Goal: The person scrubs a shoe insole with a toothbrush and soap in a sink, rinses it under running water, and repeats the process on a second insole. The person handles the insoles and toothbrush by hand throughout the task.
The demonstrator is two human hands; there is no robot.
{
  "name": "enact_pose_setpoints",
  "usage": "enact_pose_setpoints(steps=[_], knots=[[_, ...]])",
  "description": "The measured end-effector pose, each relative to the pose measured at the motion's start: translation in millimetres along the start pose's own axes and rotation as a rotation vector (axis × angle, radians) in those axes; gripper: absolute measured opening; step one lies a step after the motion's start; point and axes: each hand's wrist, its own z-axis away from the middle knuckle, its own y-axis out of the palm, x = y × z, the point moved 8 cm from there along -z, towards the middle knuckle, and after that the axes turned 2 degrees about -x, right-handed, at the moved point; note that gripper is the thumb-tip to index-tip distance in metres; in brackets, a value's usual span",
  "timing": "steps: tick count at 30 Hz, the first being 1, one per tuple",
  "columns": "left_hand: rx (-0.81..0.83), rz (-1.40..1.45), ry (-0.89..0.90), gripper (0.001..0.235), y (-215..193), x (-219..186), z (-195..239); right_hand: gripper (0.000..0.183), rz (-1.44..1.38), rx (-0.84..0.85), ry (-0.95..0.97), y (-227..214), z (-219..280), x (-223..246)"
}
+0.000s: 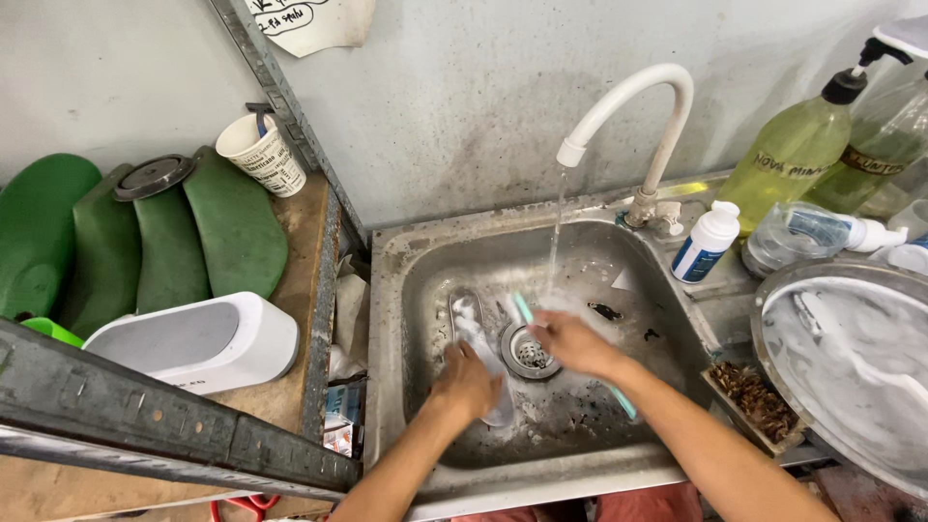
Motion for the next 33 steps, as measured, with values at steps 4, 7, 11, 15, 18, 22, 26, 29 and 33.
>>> enact_pose_setpoints(steps=[4, 7, 11, 15, 18, 22, 26, 29, 33], knots=[[0.312, -0.078, 0.054, 0.062, 13, -8, 47, 0.048, 0.432, 0.236, -0.159, 39, -1, -16], [0.356, -0.125, 0.194, 0.053, 7, -17, 61, 0.057, 0.704, 0.27, -0.196, 50, 13, -3], [0.512, -0.177, 0.498, 0.053, 20, -28, 67, 0.087, 0.935, 0.439, -0.235, 82, 36, 10], [0.549, -0.269, 0.531, 0.076, 37, -28, 59, 0.071, 0.962, 0.339, -0.271, 93, -11, 29], [0.488, -0.382, 0.586, 0.073, 65, -25, 39, 0.061, 1.044, 0.254, -0.265, 100, -76, 18], [0.186, -0.482, 0.648, 0.042, 87, -31, 22, 0.036, 0.87, 0.222, -0.171, 92, -48, 28], [-0.007, -0.521, 0.793, 0.02, 94, -45, 24, 0.057, 0.825, 0.408, -0.112, 81, 11, 19], [-0.142, -0.525, 0.956, 0.022, 87, -69, 39, 0.049, 0.928, 0.396, -0.179, 77, 18, -1], [-0.234, -0.463, 0.996, 0.016, 92, -71, 29, 0.036, 0.963, 0.418, -0.216, 85, -16, 13]])
